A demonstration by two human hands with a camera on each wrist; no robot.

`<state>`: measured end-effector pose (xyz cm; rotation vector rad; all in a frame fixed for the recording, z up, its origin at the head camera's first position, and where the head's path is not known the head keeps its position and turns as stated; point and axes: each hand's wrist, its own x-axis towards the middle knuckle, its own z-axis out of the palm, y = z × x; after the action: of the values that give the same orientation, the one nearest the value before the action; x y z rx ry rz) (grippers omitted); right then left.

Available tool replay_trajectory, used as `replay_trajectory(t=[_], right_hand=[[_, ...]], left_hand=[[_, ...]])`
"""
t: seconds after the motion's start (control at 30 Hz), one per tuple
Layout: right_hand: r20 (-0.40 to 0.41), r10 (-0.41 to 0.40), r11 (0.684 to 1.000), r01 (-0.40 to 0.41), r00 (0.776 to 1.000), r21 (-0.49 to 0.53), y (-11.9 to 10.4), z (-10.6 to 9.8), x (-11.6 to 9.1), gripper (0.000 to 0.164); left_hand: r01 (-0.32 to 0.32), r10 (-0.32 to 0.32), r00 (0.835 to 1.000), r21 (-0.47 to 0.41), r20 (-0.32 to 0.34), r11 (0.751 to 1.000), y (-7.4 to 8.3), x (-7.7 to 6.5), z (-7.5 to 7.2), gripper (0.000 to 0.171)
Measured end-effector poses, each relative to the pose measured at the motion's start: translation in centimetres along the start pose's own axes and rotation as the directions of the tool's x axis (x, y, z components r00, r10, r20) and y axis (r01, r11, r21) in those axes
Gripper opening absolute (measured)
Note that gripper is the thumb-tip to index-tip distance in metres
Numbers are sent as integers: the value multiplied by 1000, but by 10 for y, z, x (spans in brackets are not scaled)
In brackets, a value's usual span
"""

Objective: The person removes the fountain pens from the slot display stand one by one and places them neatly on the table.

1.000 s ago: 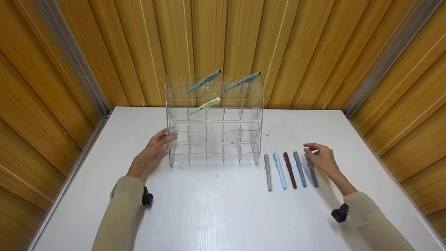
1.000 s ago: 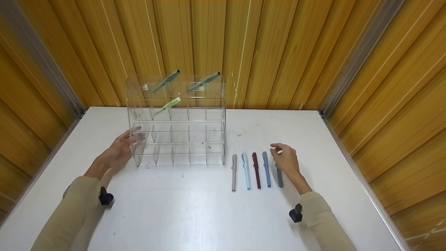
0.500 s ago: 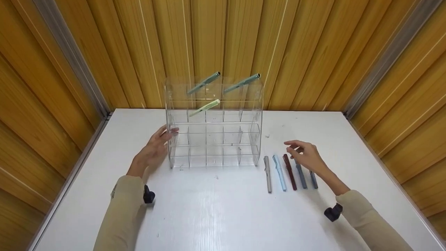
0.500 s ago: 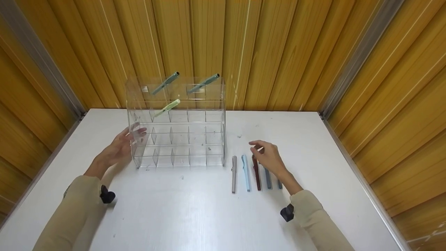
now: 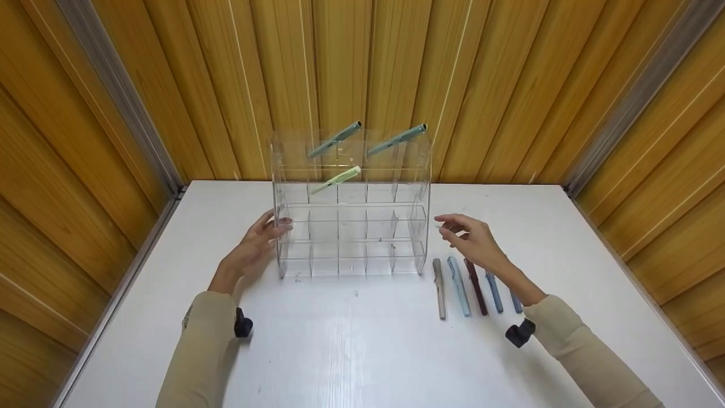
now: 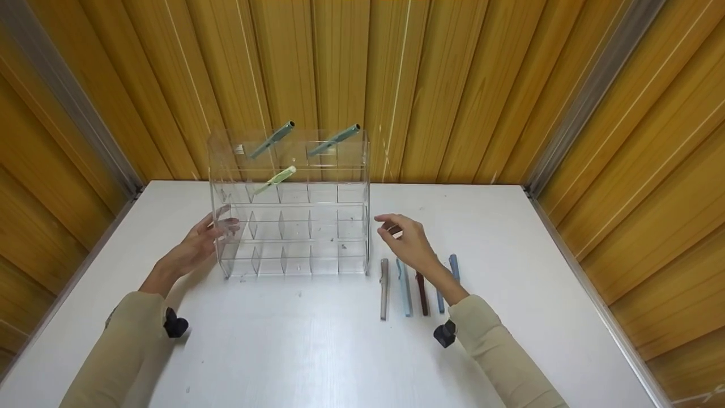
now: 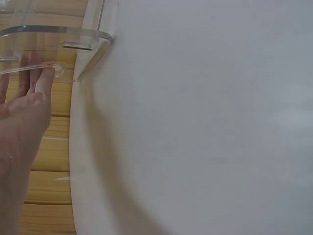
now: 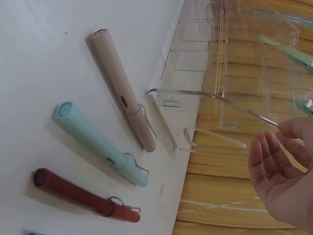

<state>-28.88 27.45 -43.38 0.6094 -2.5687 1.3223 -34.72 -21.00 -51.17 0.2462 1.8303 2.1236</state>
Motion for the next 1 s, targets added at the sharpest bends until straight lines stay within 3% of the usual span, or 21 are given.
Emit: replay_trajectory(t=[0.3, 0.6, 0.8, 1.0], right_hand=[[-11, -2, 995, 3, 1000, 99, -15, 26, 19, 32], [-11, -44, 985, 45, 999, 169, -39, 49, 48, 37], [17, -4, 953, -1, 1000, 304, -56, 62, 67, 40], [46, 45, 897, -61, 998, 438, -74, 70, 93, 43]], left_hand=[[-9, 9, 1000, -25, 12, 1000, -9, -5, -1, 77], [-9, 9, 1000, 0, 6, 1000, -7, -5, -3, 77], [-26, 26, 999, 1, 33, 1000, -7, -4, -2, 76], [-20, 20, 1000, 6, 14, 1000, -5, -2, 0, 79]])
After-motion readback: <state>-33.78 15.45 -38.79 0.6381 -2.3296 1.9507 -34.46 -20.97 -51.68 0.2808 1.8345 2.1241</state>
